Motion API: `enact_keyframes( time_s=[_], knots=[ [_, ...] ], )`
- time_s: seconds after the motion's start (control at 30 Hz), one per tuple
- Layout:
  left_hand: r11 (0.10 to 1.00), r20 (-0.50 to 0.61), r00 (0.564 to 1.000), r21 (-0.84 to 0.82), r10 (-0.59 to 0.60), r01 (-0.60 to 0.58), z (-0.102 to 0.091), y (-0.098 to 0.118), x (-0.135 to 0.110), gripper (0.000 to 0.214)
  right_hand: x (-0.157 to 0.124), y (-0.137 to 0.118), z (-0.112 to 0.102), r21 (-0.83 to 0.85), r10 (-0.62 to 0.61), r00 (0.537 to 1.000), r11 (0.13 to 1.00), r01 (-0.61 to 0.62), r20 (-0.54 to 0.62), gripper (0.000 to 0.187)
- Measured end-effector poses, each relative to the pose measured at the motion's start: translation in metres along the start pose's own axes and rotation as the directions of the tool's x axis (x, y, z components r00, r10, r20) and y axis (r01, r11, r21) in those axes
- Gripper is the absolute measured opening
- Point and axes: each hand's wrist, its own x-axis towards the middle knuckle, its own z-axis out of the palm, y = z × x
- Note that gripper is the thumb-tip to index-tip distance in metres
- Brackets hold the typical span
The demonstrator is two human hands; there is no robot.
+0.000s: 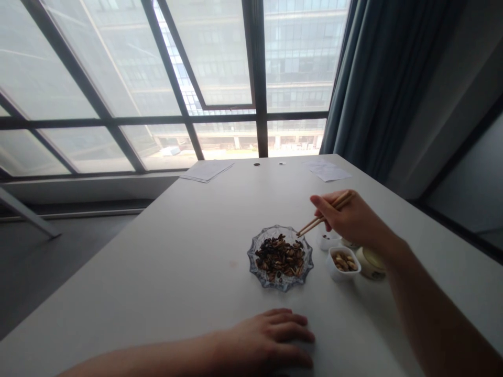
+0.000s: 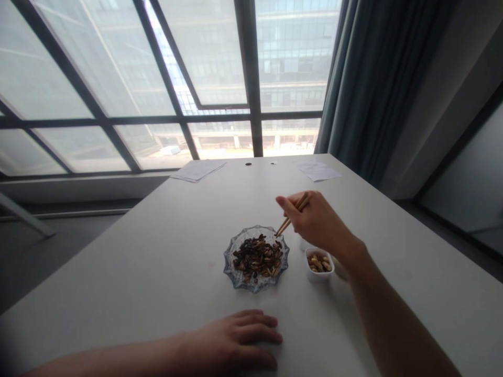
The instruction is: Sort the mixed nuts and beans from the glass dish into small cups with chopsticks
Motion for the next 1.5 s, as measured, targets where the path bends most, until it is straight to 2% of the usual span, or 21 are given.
enact_keyframes(
  time_s=[0.13,0.27,0.37,0.47,0.57,0.63,0.77,0.9,1.03,1.13,1.27,1.33,1.4,1.5],
  knots=[
    [1.000,0.010,1.000,0.002,-0.002,0.002,-0.001,0.000,0.001,0.028,-0.005,0.007,-0.037,-0.088,0.087,0.981,0.991,-0.103,-0.175,0.054],
    [1.000,0.032,0.999,0.003,-0.013,0.013,-0.005,0.003,0.002,0.027,-0.004,0.013,-0.047,-0.104,0.172,0.969,0.976,-0.192,-0.180,0.049],
    [1.000,0.047,0.998,-0.009,-0.029,0.030,-0.008,0.005,0.004,0.027,-0.004,0.007,-0.035,-0.014,0.158,0.979,0.987,-0.161,-0.129,0.050],
    [0.999,0.054,0.998,-0.023,-0.040,0.041,-0.010,0.006,0.004,0.028,-0.004,-0.004,-0.015,0.053,0.096,0.995,0.994,-0.098,0.035,0.053],
    [0.999,0.049,0.998,-0.036,-0.034,0.035,-0.008,0.005,0.003,0.030,-0.001,-0.008,0.007,0.028,0.048,0.981,0.998,-0.054,0.186,0.058],
    [0.999,0.038,0.999,-0.037,-0.028,0.029,-0.006,0.004,0.002,0.029,0.002,-0.005,0.020,-0.006,0.033,0.972,0.999,-0.033,0.234,0.058],
    [1.000,0.034,0.999,-0.016,-0.023,0.024,-0.003,0.003,0.002,0.027,0.007,0.005,0.035,-0.024,-0.003,0.973,1.000,0.008,0.232,0.060],
    [1.000,0.037,0.999,-0.007,-0.027,0.028,-0.003,0.003,0.002,0.028,0.007,0.006,0.037,-0.025,-0.023,0.983,0.999,0.028,0.180,0.060],
    [1.000,0.026,0.999,-0.019,-0.019,0.020,-0.003,0.003,0.001,0.028,0.005,-0.001,0.025,0.008,0.002,0.992,1.000,-0.003,0.125,0.062],
    [0.999,0.025,0.999,-0.026,-0.024,0.024,-0.003,0.003,0.001,0.028,0.000,-0.003,0.003,0.046,0.039,0.998,0.998,-0.042,0.058,0.063],
    [0.999,0.032,0.999,-0.036,-0.033,0.034,-0.006,0.005,0.002,0.028,-0.009,0.003,-0.035,-0.011,0.085,0.984,0.996,-0.088,-0.155,0.062],
    [0.999,0.031,0.999,-0.045,-0.027,0.029,-0.006,0.005,0.003,0.030,-0.012,0.008,-0.050,-0.059,0.105,0.969,0.991,-0.121,-0.225,0.059],
    [0.998,0.030,0.999,-0.049,-0.025,0.026,-0.006,0.004,0.003,0.031,-0.012,0.013,-0.058,-0.093,0.120,0.963,0.985,-0.146,-0.240,0.056],
    [0.999,0.024,0.999,-0.039,-0.026,0.027,-0.005,0.003,0.003,0.029,-0.010,0.014,-0.057,-0.102,0.129,0.964,0.982,-0.156,-0.234,0.054]
  ],
)
